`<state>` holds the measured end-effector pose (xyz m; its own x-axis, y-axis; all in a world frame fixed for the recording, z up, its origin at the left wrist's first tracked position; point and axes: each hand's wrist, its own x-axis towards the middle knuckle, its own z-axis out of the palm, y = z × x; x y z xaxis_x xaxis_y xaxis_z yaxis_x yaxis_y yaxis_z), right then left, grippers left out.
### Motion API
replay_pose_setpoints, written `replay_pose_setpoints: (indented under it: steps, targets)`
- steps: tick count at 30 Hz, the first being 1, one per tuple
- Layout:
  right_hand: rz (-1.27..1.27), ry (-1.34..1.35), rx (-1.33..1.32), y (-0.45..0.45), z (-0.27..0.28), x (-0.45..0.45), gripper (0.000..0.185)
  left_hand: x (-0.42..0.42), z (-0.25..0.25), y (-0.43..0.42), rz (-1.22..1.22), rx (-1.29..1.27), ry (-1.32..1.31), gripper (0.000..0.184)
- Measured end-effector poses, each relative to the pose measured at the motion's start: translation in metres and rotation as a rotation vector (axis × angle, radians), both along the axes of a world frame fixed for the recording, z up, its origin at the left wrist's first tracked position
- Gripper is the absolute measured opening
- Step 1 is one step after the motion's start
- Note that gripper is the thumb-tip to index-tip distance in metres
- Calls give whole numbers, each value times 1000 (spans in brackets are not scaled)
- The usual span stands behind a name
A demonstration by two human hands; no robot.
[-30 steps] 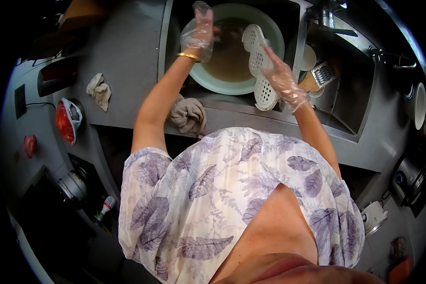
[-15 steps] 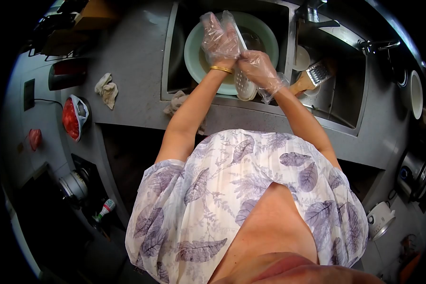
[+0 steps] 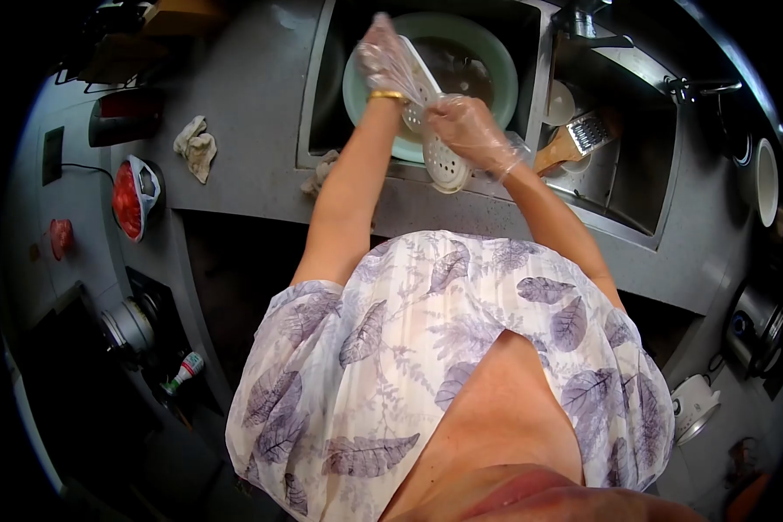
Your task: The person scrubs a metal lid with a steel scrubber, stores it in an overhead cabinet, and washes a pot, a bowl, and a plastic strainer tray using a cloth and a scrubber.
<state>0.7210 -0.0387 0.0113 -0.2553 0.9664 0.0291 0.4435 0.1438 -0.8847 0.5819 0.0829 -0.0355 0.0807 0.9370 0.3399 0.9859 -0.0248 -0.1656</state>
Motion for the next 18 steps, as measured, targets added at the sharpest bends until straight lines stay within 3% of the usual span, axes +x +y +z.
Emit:
replay_pose_setpoints:
  steps: [1,2,4,5,8,9,10,12,13,15,18]
  targets:
    - [44,-97,-81,1,0,8,28,-1,22,4,183,-102,-750,42]
    - [-16,-28,-99,-3,-5,16,34,-6,35,6,369,-206,-1501,42]
    - [-134,106,-136,-13,-20,33,49,-39,4,35,287,-221,-1184,33]
    - [-177,106,-253,-14,-18,41,66,-57,-22,56,242,-228,-1024,30]
    - [-348,531,-470,-23,-39,55,67,-107,-136,112,-269,-284,-273,27]
    - [-450,274,-490,-24,-40,58,57,-94,-102,96,-369,-505,-25,27]
    - [-418,371,-580,-25,-39,63,54,-75,-84,79,-331,-606,57,27]
    - [-358,568,-751,-30,-33,70,47,-72,-122,83,-550,-679,28,30]
    - [-371,615,-725,-34,-28,68,38,-65,-129,79,-391,-759,-6,33]
    - [-416,603,-754,-32,-26,64,38,-28,-77,37,-72,-905,-71,44]
    - [-460,649,-764,-30,-27,61,38,-12,-75,18,-88,-921,26,49]
